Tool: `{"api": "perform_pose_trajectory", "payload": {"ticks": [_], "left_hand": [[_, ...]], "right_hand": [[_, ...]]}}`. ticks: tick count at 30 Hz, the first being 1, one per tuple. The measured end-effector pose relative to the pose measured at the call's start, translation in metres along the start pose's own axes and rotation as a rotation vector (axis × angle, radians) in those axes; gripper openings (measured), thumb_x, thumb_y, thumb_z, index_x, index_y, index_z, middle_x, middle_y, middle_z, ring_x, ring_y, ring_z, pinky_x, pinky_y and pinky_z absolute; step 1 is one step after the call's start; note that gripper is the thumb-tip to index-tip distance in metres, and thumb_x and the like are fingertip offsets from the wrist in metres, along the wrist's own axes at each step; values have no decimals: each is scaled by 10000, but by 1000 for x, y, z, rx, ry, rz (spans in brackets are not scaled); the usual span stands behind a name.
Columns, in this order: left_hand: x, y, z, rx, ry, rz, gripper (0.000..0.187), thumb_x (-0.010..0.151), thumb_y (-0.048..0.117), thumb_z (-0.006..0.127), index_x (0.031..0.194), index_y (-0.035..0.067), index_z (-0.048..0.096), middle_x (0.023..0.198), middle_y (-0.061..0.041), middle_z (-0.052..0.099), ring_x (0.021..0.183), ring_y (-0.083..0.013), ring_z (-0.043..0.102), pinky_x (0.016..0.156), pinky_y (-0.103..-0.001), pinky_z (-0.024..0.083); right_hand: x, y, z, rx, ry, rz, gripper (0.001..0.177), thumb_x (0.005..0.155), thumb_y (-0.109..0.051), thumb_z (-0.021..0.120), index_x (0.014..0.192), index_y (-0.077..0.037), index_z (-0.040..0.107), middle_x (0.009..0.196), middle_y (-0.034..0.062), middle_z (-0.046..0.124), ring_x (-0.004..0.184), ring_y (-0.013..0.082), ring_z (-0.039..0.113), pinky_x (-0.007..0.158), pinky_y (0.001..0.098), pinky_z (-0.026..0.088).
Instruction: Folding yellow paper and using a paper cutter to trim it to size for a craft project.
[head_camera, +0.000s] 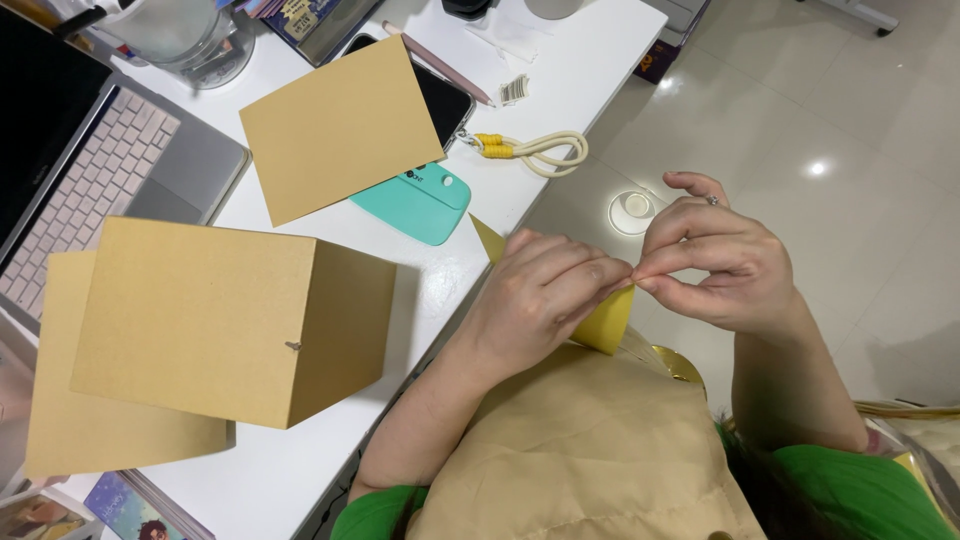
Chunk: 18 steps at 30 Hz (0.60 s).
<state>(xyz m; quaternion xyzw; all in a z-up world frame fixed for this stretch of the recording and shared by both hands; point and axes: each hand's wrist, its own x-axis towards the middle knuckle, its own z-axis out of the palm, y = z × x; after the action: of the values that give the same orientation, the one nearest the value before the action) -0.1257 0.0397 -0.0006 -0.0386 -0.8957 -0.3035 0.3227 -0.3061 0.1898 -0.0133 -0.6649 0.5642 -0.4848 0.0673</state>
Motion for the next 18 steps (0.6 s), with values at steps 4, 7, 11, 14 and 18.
{"api": "perform_pose_trajectory", "payload": {"ticks": [4,7,11,14,18], "left_hand": [[1,0,0,-1,-4,5,39,1046,151,664,1065,130,692,957,14,686,788,-198,595,746,-324,318],[2,0,0,1,-14,9,43,1048,149,657,1067,128,690,948,14,681,790,-198,600,749,-324,325],[5,1,0,6,-22,14,39,1047,135,654,1061,138,691,946,34,690,792,-186,613,754,-317,336],[6,0,0,-7,-48,20,60,1055,134,633,1080,131,687,965,24,690,802,-195,610,758,-325,329],[8,1,3,7,-38,51,44,1050,111,648,1073,123,683,956,18,680,785,-193,595,750,-319,322]], "right_hand": [[-1,0,0,-6,9,-1,44,901,-112,734,865,-132,718,845,-2,634,738,139,596,1208,511,344],[-2,0,0,-17,15,-7,40,905,-122,731,869,-133,720,844,-4,635,738,138,596,1207,508,339],[-3,1,-2,-36,23,-23,33,902,-130,738,877,-138,719,849,-4,641,730,143,607,1198,511,331],[-4,-2,-2,-56,36,-23,43,900,-118,742,872,-137,715,843,-8,639,731,136,601,1193,514,337],[-6,-1,-2,-63,43,-5,44,907,-120,736,873,-139,715,853,-12,640,728,137,592,1200,510,328]]}}
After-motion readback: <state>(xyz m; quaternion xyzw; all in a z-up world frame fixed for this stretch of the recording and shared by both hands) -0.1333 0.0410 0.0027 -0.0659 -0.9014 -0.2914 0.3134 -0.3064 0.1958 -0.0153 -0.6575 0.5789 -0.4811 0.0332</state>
